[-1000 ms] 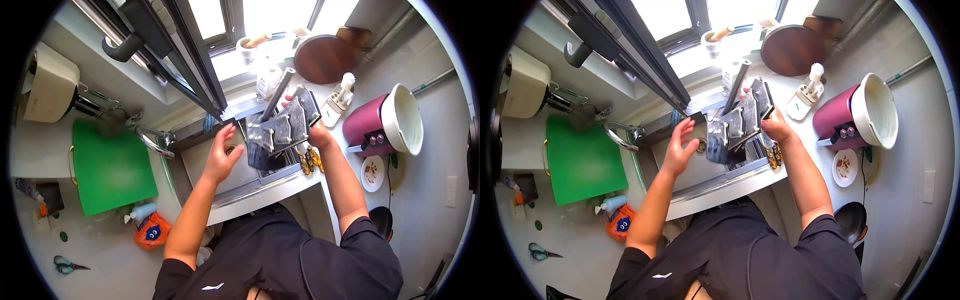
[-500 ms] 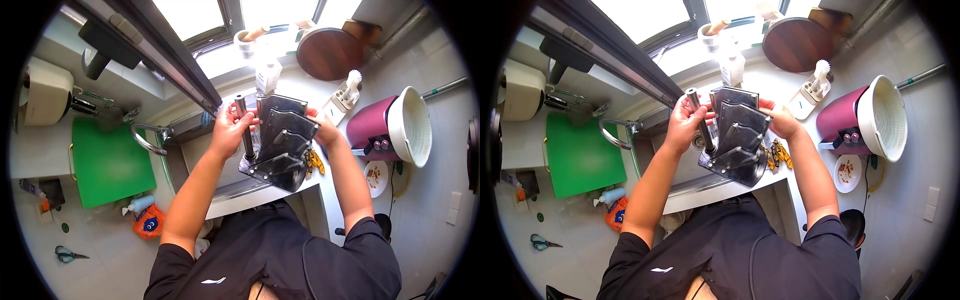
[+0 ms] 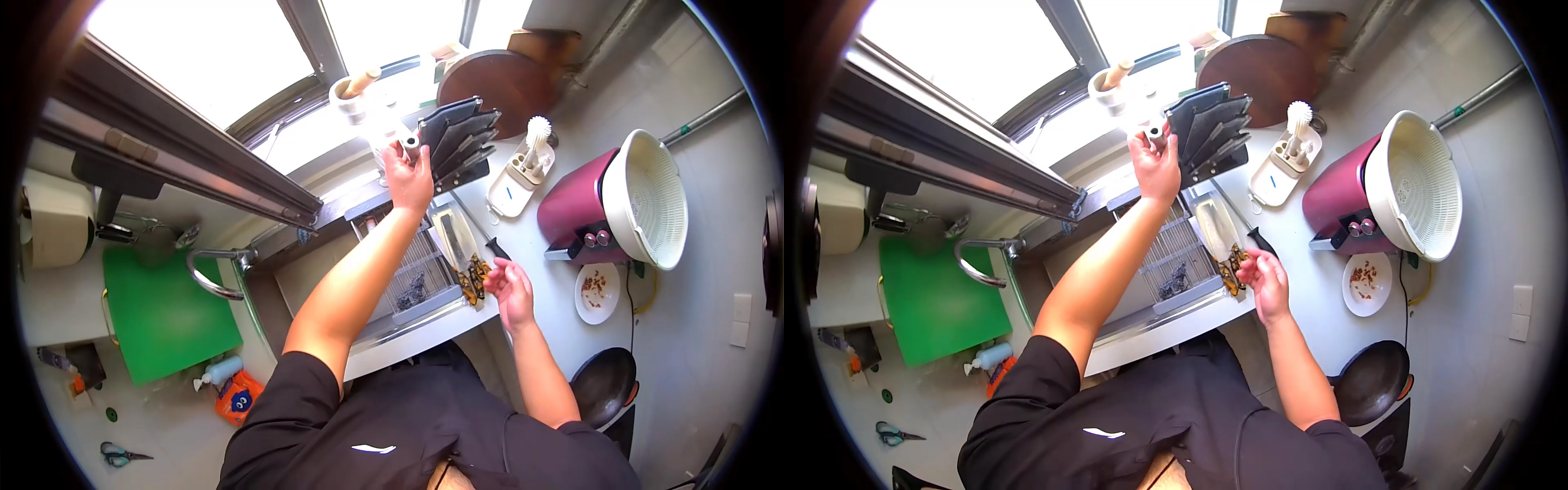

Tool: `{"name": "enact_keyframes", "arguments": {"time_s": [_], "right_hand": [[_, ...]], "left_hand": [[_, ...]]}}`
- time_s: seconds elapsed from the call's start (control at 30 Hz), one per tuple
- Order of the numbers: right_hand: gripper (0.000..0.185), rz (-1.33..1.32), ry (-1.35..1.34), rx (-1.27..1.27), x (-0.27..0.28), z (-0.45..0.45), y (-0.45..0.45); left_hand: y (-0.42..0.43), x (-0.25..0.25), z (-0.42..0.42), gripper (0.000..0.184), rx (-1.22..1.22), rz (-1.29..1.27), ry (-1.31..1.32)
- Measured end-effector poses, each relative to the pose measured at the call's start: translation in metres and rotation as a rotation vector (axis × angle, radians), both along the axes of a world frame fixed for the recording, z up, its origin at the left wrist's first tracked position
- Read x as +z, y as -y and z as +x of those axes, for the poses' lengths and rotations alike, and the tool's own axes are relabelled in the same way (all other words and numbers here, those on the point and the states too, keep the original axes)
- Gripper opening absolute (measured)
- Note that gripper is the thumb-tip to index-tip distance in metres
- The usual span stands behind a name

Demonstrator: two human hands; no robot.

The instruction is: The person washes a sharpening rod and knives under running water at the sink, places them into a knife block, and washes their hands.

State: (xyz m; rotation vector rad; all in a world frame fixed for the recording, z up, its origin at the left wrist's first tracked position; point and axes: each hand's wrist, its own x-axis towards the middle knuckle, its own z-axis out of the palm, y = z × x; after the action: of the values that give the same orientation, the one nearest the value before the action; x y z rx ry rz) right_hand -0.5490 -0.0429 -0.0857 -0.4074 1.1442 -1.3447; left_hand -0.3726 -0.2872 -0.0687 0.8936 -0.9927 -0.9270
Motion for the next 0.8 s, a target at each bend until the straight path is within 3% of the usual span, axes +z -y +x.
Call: {"name": "enact_keyframes", "arguments": {"time_s": [0.4,0.5,0.53,0.6,0.73,0.8], "right_hand": [[0.025,0.108,-0.126,0.0,-0.037,-0.01,-0.025],[0.014,0.091,-1.04,0.079,-0.05,-0.015,-0.005],[0.021,0.021,-1.312,0.1,-0.063,-0.023,0.002],[0.029,0.005,-1.582,0.132,-0.083,-0.035,0.017],[0.035,0.09,-1.741,0.207,-0.098,-0.044,0.048],[0.039,0.284,-1.64,0.491,-0.102,-0.056,0.059]], "left_hand": [[0.06,-0.071,-0.048,0.034,-0.01,-0.002,0.168],[0.067,-0.084,-0.052,0.033,0.016,0.001,0.235],[0.068,-0.089,-0.054,0.033,0.014,0.008,0.232],[0.068,-0.098,-0.056,0.034,0.014,-0.005,0.232],[0.062,-0.105,-0.058,0.034,-0.012,-0.001,0.166],[0.066,-0.101,-0.057,0.035,-0.027,-0.011,0.114]]}}
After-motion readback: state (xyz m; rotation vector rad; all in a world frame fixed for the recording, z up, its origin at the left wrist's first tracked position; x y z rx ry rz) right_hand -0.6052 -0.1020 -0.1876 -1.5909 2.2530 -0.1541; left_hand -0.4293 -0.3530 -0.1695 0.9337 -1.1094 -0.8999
